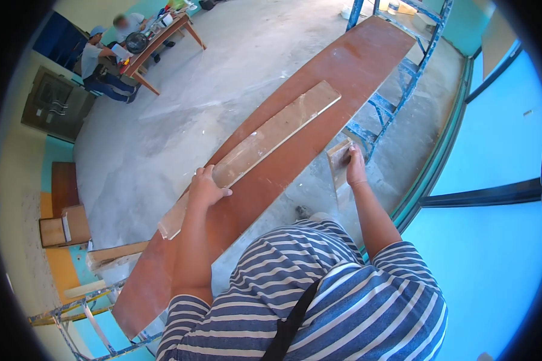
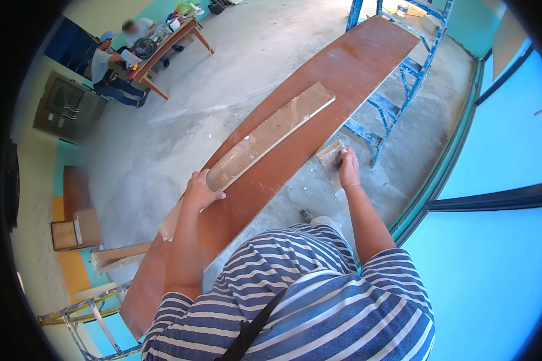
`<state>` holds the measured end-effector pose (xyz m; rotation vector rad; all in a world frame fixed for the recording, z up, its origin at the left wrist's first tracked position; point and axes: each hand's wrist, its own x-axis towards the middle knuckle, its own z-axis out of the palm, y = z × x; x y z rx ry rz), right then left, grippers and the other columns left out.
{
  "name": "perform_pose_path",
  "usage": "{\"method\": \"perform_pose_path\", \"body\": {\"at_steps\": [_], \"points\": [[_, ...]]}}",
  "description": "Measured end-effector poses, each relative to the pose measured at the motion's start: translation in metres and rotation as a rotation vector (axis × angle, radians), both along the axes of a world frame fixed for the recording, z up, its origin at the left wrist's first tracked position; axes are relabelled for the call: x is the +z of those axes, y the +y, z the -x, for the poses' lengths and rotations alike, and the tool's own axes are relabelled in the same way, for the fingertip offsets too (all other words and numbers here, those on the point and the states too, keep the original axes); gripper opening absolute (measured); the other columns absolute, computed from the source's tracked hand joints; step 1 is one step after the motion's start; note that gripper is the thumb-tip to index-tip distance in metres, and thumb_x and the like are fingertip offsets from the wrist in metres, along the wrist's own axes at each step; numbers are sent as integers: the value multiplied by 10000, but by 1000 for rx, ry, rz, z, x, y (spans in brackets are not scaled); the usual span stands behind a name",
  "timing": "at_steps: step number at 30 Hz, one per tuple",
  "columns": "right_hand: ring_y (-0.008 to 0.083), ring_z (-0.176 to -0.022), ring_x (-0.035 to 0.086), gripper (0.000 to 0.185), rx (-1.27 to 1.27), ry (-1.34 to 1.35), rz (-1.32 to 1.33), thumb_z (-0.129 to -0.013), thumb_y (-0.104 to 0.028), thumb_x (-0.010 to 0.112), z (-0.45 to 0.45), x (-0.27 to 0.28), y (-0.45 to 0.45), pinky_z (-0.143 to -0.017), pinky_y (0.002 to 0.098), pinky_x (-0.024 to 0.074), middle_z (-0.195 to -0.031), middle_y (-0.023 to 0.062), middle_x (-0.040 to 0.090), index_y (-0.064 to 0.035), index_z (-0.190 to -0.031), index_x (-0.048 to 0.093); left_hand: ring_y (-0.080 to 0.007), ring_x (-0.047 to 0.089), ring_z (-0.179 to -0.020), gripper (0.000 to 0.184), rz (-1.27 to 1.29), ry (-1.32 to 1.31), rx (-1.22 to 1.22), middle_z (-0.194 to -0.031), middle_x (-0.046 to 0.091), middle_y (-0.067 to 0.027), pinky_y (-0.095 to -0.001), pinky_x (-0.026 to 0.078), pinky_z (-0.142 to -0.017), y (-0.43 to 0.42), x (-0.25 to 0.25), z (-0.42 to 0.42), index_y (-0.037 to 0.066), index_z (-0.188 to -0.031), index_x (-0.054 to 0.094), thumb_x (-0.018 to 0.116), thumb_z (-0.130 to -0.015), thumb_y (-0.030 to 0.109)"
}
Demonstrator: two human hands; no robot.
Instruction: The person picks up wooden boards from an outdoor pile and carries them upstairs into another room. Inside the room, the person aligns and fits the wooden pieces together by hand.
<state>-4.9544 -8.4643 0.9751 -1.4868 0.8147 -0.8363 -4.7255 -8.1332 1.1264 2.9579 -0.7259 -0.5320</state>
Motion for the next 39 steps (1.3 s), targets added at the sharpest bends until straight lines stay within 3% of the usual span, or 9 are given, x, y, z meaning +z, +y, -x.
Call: {"method": "perform_pose_path", "body": {"at_steps": [6, 9, 18, 22, 25, 28, 34, 37, 39], "points": [[277, -999, 497, 437, -97, -94, -84, -924, -337, 399, -8, -49, 2, -929, 328, 363, -1036, 155, 572, 36, -1077, 569, -346, 485, -1212, 955, 15, -20, -6, -1328, 475, -162, -406, 424, -1023, 9, -5, 0, 63, -1402, 425, 863, -599, 338], [289, -1128, 497, 484, 81, -68, -61, -911, -340, 411, -10, -23, 10, -994, 339, 344, -1167, 184, 579, 47, -1160, 565, -347, 485, -1211, 956, 38, -27, -21, -1325, 476, -165, -408, 424, -1022, 11, -9, 0, 68, -1403, 426, 865, -597, 337], [221, -929, 494, 424, 62, -164, -193, -896, -322, 391, -42, -82, 16, -880, 320, 378, -948, 108, 573, 22, -1053, 582, -339, 465, -1239, 967, 46, 15, 47, -1323, 475, -161, -395, 411, -1040, 8, -2, 0, 72, -1407, 425, 874, -582, 297], [238, -937, 495, 423, 26, -63, -270, -900, -314, 382, -37, -89, 24, -874, 325, 381, -958, 118, 573, 31, -1047, 576, -337, 465, -1241, 963, 20, -17, 39, -1337, 469, -162, -396, 402, -1051, 5, -7, -4, 77, -1412, 415, 867, -595, 310], [247, -1275, 434, 551, 136, 87, -197, -923, -293, 398, -28, -89, 25, -1086, 335, 290, -1358, 136, 502, 62, -1339, 468, -333, 461, -1248, 963, 19, -1, 36, -1344, 466, -163, -392, 396, -1059, 6, -12, -6, 76, -1413, 410, 866, -597, 306], [240, -884, 478, 411, 135, 86, -48, -880, -307, 369, -32, -85, 17, -841, 311, 378, -907, 116, 544, 32, -1002, 566, -333, 447, -1260, 956, 12, 33, 55, -1349, 459, -163, -384, 389, -1067, 0, -8, -2, 72, -1412, 411, 864, -597, 285], [206, -828, 458, 353, 180, -252, -293, -838, -265, 377, -37, -102, 12, -776, 311, 367, -849, 106, 515, 16, -941, 564, -331, 433, -1274, 951, 3, 46, 81, -1376, 440, -160, -384, 375, -1082, -4, -7, -4, 70, -1414, 407, 863, -605, 274], [190, -1145, 490, 446, 314, -229, -262, -885, -234, 388, -33, -123, -9, -1025, 305, 328, -1183, 111, 562, 28, -1226, 506, -330, 428, -1279, 950, -9, 44, 79, -1383, 436, -160, -387, 371, -1086, -6, -8, -6, 69, -1416, 405, 864, -606, 261], [188, -1138, 486, 453, 366, -142, -203, -878, -233, 390, -33, -130, -21, -1013, 302, 334, -1185, 108, 558, 35, -1224, 505, -329, 425, -1283, 948, -13, 53, 95, -1385, 435, -160, -388, 370, -1087, -7, -7, -6, 67, -1416, 404, 864, -607, 252]]}}
